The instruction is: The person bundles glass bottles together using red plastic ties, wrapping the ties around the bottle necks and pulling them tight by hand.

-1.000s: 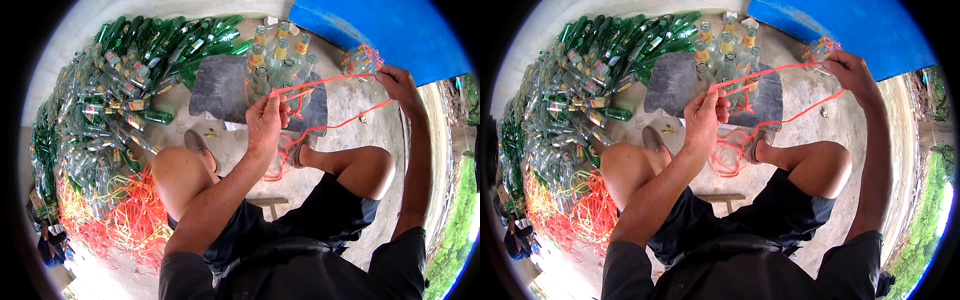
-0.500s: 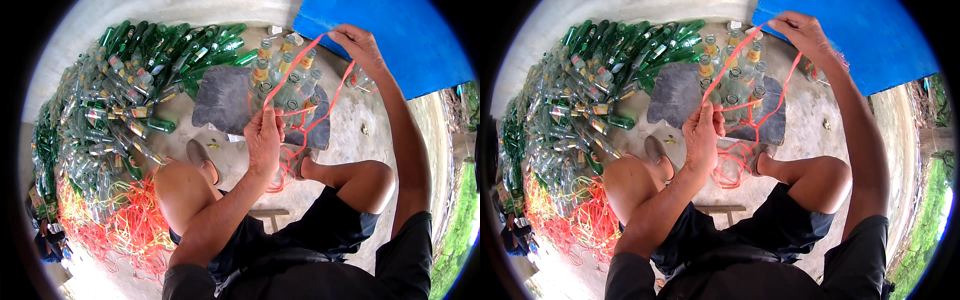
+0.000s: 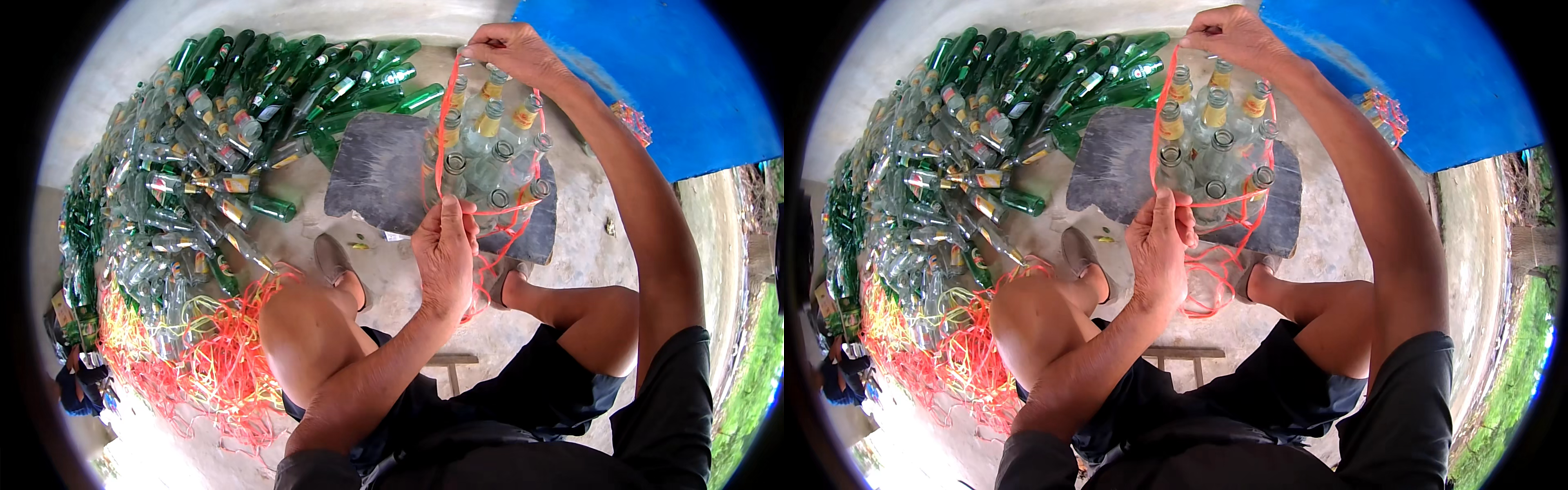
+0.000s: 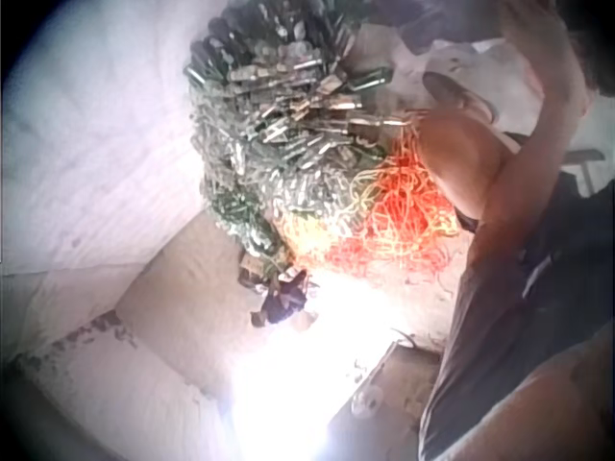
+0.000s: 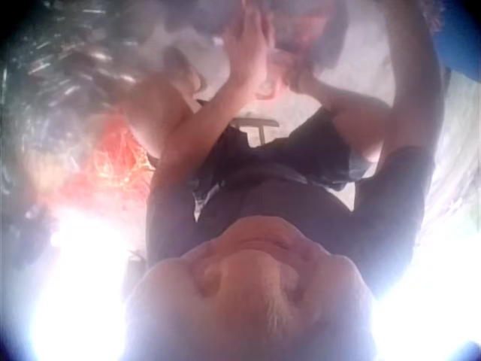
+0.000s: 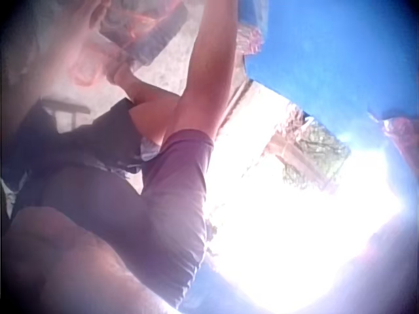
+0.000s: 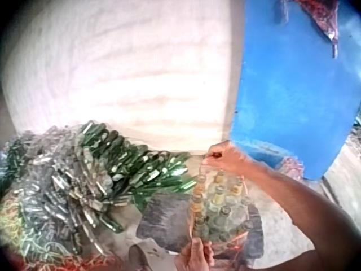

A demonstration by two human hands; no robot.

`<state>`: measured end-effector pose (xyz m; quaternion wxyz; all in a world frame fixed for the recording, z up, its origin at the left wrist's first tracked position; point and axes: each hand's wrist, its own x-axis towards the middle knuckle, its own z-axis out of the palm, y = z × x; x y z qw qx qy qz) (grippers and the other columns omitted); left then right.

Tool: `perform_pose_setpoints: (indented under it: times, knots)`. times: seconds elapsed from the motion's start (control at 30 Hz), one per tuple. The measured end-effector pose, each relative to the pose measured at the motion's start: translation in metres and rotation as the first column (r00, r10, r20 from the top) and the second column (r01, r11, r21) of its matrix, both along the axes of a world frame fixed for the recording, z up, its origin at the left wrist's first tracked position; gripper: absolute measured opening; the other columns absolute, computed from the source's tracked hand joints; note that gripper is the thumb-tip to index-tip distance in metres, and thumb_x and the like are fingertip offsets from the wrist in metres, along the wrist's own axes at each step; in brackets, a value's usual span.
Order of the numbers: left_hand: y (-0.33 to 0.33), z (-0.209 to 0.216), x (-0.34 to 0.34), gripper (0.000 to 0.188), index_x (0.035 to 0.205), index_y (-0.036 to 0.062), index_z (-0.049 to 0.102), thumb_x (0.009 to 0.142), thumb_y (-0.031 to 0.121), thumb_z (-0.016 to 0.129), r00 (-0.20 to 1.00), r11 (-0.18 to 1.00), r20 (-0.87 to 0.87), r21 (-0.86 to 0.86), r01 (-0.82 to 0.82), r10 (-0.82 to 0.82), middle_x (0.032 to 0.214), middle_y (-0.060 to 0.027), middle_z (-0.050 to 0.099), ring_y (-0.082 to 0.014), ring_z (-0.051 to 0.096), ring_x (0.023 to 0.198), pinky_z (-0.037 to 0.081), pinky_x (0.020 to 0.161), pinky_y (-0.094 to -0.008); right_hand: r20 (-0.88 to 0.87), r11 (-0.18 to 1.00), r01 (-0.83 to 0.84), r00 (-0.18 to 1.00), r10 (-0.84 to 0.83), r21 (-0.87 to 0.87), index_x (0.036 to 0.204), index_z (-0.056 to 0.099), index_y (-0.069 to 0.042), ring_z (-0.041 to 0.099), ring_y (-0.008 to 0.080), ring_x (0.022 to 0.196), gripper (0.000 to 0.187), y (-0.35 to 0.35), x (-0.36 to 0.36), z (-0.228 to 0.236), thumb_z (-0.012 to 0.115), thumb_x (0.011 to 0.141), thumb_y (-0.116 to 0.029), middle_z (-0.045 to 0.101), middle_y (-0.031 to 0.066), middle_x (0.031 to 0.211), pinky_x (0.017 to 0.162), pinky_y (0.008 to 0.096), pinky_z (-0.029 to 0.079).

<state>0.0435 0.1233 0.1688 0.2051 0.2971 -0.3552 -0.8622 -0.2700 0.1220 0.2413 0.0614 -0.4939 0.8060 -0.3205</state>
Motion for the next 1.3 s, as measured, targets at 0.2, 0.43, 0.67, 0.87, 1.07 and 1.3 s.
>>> perform_pose_setpoints:
  times: [0.2, 0.43, 0.67, 0.87, 1.07, 1.3]
  knots:
    - [-0.001, -0.006, -0.002, 0.035, 0.090, 0.0043, 0.068, 0.109, 0.031, 0.058, 0.999, 0.999, 0.019, 0.031, -0.032, 0.032, 0.068, 0.0016, 0.056, -0.0072, 0.047, 0.055, 0.039, 0.052, -0.0247, 0.032, 0.996, -0.035, 0.999, 0.032, 0.078, 0.093, 0.078, -0.005, 0.053, 0.0090, 0.070, 0.023, -0.034, 0.002, -0.012, 0.078, 0.092, -0.028, 0.064, -0.0011, 0.075, 0.064, 0.0312, 0.044]
    - [-0.002, -0.010, -0.009, 0.035, 0.087, 0.0046, 0.066, 0.109, 0.030, 0.058, 0.999, 0.998, 0.043, 0.054, -0.026, 0.023, 0.067, 0.0015, 0.055, -0.0076, 0.047, 0.055, 0.039, 0.053, -0.0257, -0.026, 0.964, -0.104, 0.993, 0.113, 0.245, 0.085, 0.074, -0.001, 0.049, 0.0103, 0.065, 0.028, -0.042, -0.026, -0.020, 0.077, 0.089, -0.028, 0.056, 0.0006, 0.064, 0.060, 0.0337, 0.041]
    - [-0.005, -0.012, -0.015, 0.035, 0.087, 0.0048, 0.065, 0.109, 0.032, 0.059, 0.999, 0.998, 0.036, 0.057, -0.021, 0.019, 0.067, 0.0013, 0.054, -0.0080, 0.046, 0.056, 0.039, 0.054, -0.0262, -0.008, 0.940, -0.080, 0.996, 0.088, 0.331, 0.082, 0.074, -0.001, 0.046, 0.0093, 0.063, 0.030, -0.026, -0.044, -0.027, 0.077, 0.090, -0.030, 0.056, -0.0015, 0.066, 0.056, 0.0336, 0.036]
    - [-0.007, -0.013, -0.018, 0.037, 0.087, 0.0036, 0.066, 0.109, 0.033, 0.059, 1.000, 0.999, 0.021, 0.034, 0.010, -0.011, 0.067, 0.0019, 0.054, -0.0063, 0.046, 0.056, 0.038, 0.051, -0.0242, 0.357, 0.920, 0.087, 0.904, -0.234, 0.383, 0.092, 0.077, -0.009, 0.039, 0.0070, 0.060, 0.025, -0.003, -0.055, -0.028, 0.078, 0.091, -0.034, 0.050, -0.0063, 0.070, 0.049, 0.0282, 0.026]
    - [-0.011, -0.011, -0.022, 0.036, 0.088, 0.0034, 0.067, 0.108, 0.032, 0.060, 0.997, 0.998, 0.035, -0.022, 0.064, -0.063, 0.067, 0.0023, 0.054, -0.0056, 0.045, 0.055, 0.038, 0.051, -0.0240, 0.385, 0.920, 0.160, 0.872, -0.302, 0.359, 0.091, 0.074, -0.009, 0.036, 0.0064, 0.059, 0.026, 0.035, -0.053, -0.027, 0.077, 0.091, -0.035, 0.048, -0.0055, 0.070, 0.048, 0.0262, 0.023]
    - [-0.010, -0.018, -0.022, 0.030, 0.090, 0.0045, 0.068, 0.106, 0.029, 0.062, 0.992, 0.991, -0.004, -0.041, 0.129, -0.129, 0.069, 0.0014, 0.057, -0.0073, 0.048, 0.056, 0.041, 0.055, -0.0263, 0.380, 0.923, 0.284, 0.849, -0.368, 0.258, 0.089, 0.073, -0.009, 0.036, 0.0055, 0.060, 0.026, 0.089, -0.028, -0.034, 0.071, 0.096, -0.035, 0.055, -0.0055, 0.076, 0.049, 0.0261, 0.024]
